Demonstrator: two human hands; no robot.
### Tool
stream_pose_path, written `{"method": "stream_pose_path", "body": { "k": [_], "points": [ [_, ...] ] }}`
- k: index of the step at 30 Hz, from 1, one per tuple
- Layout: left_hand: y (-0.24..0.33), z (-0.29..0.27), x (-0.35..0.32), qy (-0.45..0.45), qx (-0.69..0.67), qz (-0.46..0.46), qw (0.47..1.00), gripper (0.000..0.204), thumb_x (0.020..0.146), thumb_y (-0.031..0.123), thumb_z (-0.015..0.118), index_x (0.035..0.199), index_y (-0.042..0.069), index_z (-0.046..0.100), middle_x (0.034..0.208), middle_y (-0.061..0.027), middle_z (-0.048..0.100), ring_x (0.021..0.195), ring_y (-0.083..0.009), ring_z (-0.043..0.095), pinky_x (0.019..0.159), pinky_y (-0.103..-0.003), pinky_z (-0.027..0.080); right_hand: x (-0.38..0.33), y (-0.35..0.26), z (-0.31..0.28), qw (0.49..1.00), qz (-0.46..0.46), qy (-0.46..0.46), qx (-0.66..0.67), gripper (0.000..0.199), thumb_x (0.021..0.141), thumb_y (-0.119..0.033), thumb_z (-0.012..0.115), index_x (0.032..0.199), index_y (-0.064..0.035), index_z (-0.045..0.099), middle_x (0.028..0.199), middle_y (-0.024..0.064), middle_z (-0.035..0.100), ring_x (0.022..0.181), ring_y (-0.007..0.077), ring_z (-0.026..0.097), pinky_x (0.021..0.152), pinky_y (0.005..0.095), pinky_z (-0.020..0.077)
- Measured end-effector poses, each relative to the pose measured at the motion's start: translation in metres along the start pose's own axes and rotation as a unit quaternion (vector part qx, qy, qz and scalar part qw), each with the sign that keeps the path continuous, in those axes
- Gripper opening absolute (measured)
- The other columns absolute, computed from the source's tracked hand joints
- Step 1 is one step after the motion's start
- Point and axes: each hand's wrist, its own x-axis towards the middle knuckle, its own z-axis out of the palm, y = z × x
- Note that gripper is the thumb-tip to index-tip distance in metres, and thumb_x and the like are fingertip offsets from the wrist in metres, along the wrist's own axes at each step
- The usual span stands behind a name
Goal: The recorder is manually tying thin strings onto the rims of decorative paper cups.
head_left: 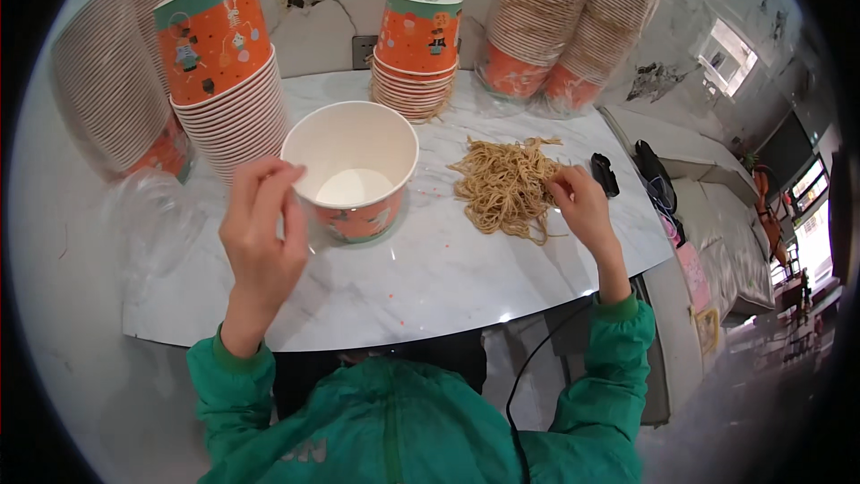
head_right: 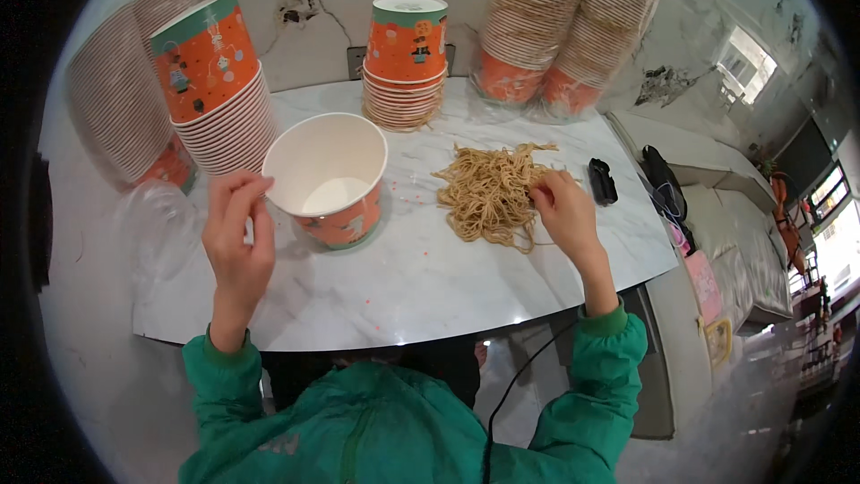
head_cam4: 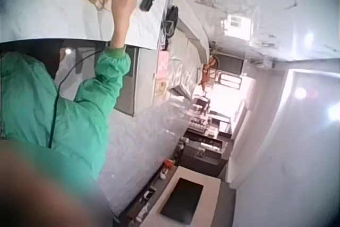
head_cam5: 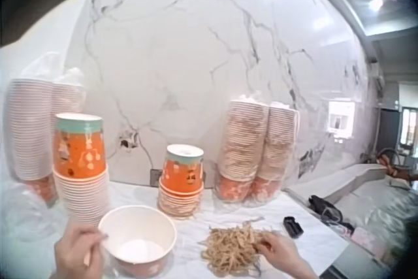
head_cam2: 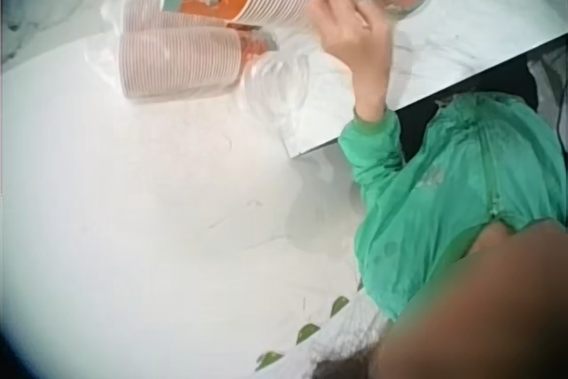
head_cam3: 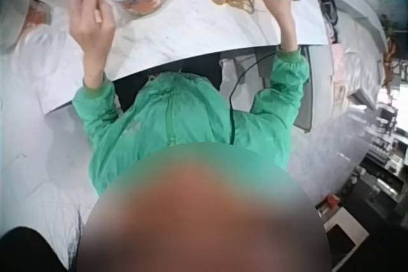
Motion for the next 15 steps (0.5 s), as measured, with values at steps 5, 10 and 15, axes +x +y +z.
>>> {"method": "stream_pose_path", "body": {
  "k": [5,10,15],
  "points": [
    [0.067,0.035,-0.001,-0.183,-0.233,0.078,0.952,0.032,0.076,-0.001,0.071,0.108,0.003,0.069,0.103,-0.0121,0.067,0.090,-0.0286,0.067,0.076,-0.039,0.054,-0.008,0.054,0.005,0.997,0.046,0.057,-0.030,0.007,0.093,-0.006,0.065,0.099,-0.0061,0.068,0.093,0.0124,0.064,0.079,0.0312,0.066,0.069,0.0408,0.0512],
    [0.111,0.123,-0.010,-0.297,-0.224,0.128,0.919,0.039,0.081,0.017,0.076,0.117,0.004,0.067,0.115,-0.0133,0.060,0.111,-0.0339,0.057,0.087,-0.048,0.049,-0.011,0.083,0.010,0.985,0.111,0.043,-0.128,0.019,0.092,-0.012,0.066,0.110,-0.0084,0.069,0.111,0.0126,0.064,0.101,0.0351,0.063,0.083,0.0462,0.0537],
    [0.109,0.206,-0.021,-0.394,-0.142,0.104,0.902,0.037,0.084,0.027,0.073,0.113,0.003,0.069,0.119,-0.0154,0.059,0.117,-0.0356,0.055,0.091,-0.050,0.048,-0.035,0.078,0.019,0.991,0.093,-0.015,-0.092,0.017,0.094,-0.017,0.065,0.107,-0.0075,0.067,0.107,0.0138,0.062,0.106,0.0366,0.061,0.084,0.0483,0.0528]
  ]
}}
